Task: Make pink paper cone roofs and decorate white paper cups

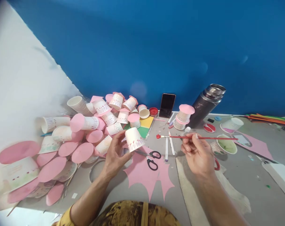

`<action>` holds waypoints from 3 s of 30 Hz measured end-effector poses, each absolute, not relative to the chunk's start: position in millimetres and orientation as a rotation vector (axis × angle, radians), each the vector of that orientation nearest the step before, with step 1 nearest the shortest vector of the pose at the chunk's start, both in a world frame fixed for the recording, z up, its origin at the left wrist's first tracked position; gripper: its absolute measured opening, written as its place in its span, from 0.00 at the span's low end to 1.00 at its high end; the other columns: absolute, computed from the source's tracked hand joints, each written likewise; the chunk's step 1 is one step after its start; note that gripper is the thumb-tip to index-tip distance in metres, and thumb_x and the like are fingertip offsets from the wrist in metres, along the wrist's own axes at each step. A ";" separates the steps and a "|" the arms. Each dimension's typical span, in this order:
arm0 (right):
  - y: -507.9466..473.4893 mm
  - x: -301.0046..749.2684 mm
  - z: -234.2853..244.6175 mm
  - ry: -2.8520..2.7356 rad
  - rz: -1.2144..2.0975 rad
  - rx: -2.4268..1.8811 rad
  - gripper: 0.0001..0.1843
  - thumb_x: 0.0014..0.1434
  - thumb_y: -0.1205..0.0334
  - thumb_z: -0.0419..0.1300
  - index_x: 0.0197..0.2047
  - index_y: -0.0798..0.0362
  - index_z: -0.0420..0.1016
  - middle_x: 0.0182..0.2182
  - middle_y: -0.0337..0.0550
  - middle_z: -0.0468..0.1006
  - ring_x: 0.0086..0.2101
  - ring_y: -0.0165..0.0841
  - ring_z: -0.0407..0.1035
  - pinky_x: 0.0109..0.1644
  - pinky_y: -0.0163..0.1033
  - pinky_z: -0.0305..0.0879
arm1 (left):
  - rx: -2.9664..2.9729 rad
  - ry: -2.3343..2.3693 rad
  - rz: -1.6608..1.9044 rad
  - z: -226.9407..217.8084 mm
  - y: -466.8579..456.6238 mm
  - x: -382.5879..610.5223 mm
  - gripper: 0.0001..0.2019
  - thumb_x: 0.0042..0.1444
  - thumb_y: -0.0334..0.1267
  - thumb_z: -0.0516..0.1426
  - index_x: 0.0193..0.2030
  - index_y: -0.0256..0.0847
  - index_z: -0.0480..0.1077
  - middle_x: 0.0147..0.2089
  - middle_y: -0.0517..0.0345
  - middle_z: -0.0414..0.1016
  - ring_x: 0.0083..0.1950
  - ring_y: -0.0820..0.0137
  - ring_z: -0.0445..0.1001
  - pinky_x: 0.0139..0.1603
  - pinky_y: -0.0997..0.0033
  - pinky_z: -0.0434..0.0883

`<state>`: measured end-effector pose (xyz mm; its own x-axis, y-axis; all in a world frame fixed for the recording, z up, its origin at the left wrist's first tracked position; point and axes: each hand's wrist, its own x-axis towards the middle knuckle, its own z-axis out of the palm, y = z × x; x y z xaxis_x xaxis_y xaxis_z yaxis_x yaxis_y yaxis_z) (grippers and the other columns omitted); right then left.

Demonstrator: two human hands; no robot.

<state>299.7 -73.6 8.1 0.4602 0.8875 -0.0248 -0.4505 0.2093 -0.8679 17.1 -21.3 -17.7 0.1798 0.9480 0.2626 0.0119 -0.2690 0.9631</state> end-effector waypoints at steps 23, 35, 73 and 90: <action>-67.2 299.8 -20.9 -0.581 0.907 -1.104 0.15 0.50 0.49 0.75 0.33 0.50 0.82 0.23 0.39 0.76 0.19 0.24 0.59 0.21 0.32 0.59 | 2.187 1.325 1.311 -27.6 -29.8 23.6 0.38 0.55 0.31 0.64 0.71 0.49 0.55 0.61 0.43 0.62 0.63 0.52 0.68 0.58 0.50 0.74; 50.6 265.3 113.7 -1.438 0.026 -1.680 0.14 0.67 0.50 0.59 0.37 0.50 0.81 0.31 0.45 0.83 0.31 0.38 0.75 0.34 0.40 0.67 | 2.024 1.118 1.236 -15.4 -41.5 11.5 0.38 0.55 0.29 0.63 0.70 0.51 0.55 0.63 0.43 0.62 0.65 0.52 0.68 0.59 0.51 0.73; -69.8 262.7 31.7 -2.014 0.829 -1.251 0.62 0.45 0.52 0.79 0.76 0.37 0.51 0.69 0.50 0.66 0.67 0.55 0.59 0.70 0.62 0.57 | 2.034 0.876 0.983 15.0 -48.0 25.1 0.41 0.53 0.38 0.67 0.71 0.51 0.56 0.66 0.46 0.67 0.66 0.51 0.67 0.66 0.45 0.65; -81.3 268.3 -15.9 -1.060 1.401 -0.840 0.64 0.36 0.45 0.82 0.73 0.39 0.58 0.71 0.55 0.63 0.67 0.53 0.62 0.65 0.59 0.65 | 1.487 0.547 0.897 -2.3 -32.1 57.7 0.39 0.50 0.42 0.71 0.68 0.52 0.63 0.69 0.47 0.64 0.67 0.49 0.67 0.62 0.50 0.71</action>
